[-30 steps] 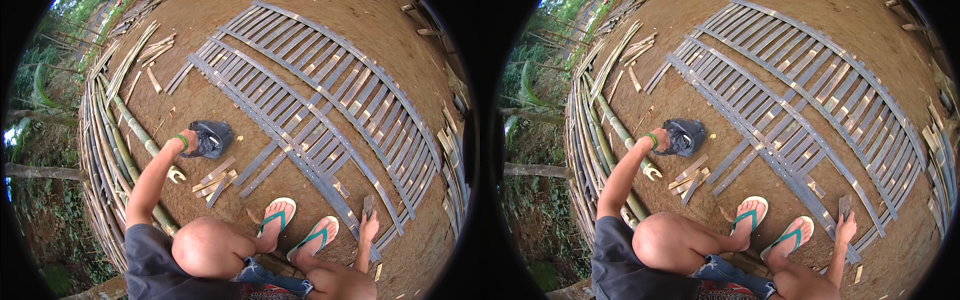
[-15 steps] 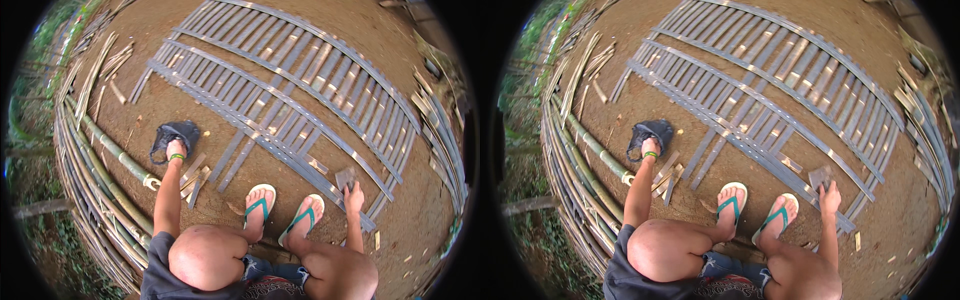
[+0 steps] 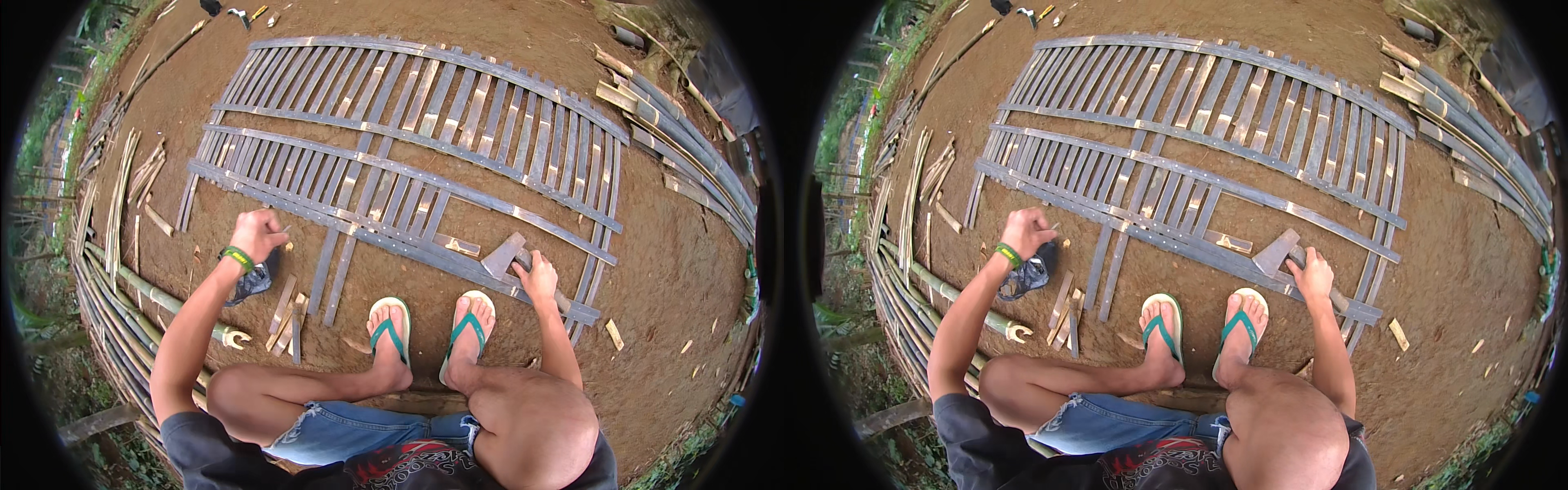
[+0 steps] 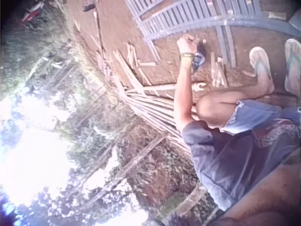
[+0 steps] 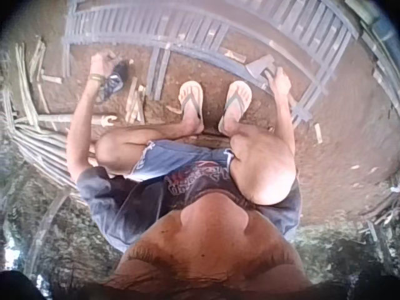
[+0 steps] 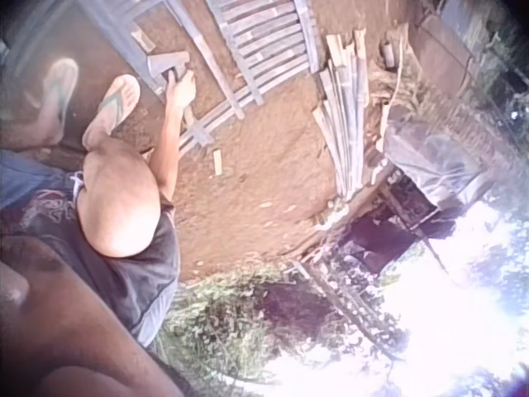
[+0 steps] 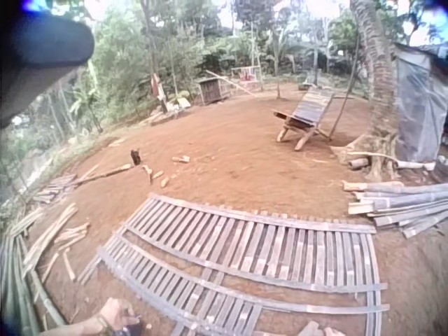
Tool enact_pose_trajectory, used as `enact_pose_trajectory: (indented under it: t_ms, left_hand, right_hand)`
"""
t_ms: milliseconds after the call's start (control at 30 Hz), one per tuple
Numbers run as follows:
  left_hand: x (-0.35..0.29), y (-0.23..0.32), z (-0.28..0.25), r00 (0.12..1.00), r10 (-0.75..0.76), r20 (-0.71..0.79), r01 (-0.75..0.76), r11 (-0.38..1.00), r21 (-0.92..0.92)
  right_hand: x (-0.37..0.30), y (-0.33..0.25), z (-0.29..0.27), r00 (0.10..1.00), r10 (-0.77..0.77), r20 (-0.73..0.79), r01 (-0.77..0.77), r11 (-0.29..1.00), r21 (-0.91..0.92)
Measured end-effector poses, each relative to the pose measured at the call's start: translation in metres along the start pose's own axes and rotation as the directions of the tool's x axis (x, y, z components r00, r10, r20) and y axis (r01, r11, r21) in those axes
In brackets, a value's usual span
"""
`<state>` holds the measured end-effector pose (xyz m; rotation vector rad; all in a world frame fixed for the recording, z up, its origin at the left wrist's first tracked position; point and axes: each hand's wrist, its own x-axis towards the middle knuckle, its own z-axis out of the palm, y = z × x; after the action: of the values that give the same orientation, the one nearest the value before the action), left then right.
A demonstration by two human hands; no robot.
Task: The person sits on the ground and assembles a bamboo structure by inserting small wooden pegs into pre-drilled holes. They use a small axe to hammer the pegs into place, securing the bamboo slats to the frame.
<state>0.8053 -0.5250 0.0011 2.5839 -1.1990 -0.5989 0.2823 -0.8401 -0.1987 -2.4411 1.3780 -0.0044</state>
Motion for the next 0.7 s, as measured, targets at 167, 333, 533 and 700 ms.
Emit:
enact_pose_trajectory:
  t_ms: [167,333,533,700]
  left_hand:
    - [0.050,0.088,0.080,0.993,0.118,-0.013,-0.118,0.961,-0.251]
    - [0.052,0.143,0.203,0.998,0.002,-0.055,-0.037,0.769,-0.639]
    - [0.023,0.148,0.288,0.919,-0.243,-0.312,-0.058,0.697,-0.715]
    - [0.021,0.157,0.291,0.913,-0.219,-0.346,-0.091,0.714,-0.694]
  right_hand:
    - [0.002,-0.004,-0.004,0.999,0.029,0.043,-0.029,1.000,-0.004]
    - [0.001,0.006,-0.004,0.998,0.042,0.053,-0.041,0.999,-0.021]
    - [0.004,0.000,-0.002,0.997,0.038,0.071,-0.037,0.999,-0.021]
    - [0.004,0.000,-0.001,0.999,0.013,0.049,-0.013,1.000,-0.006]
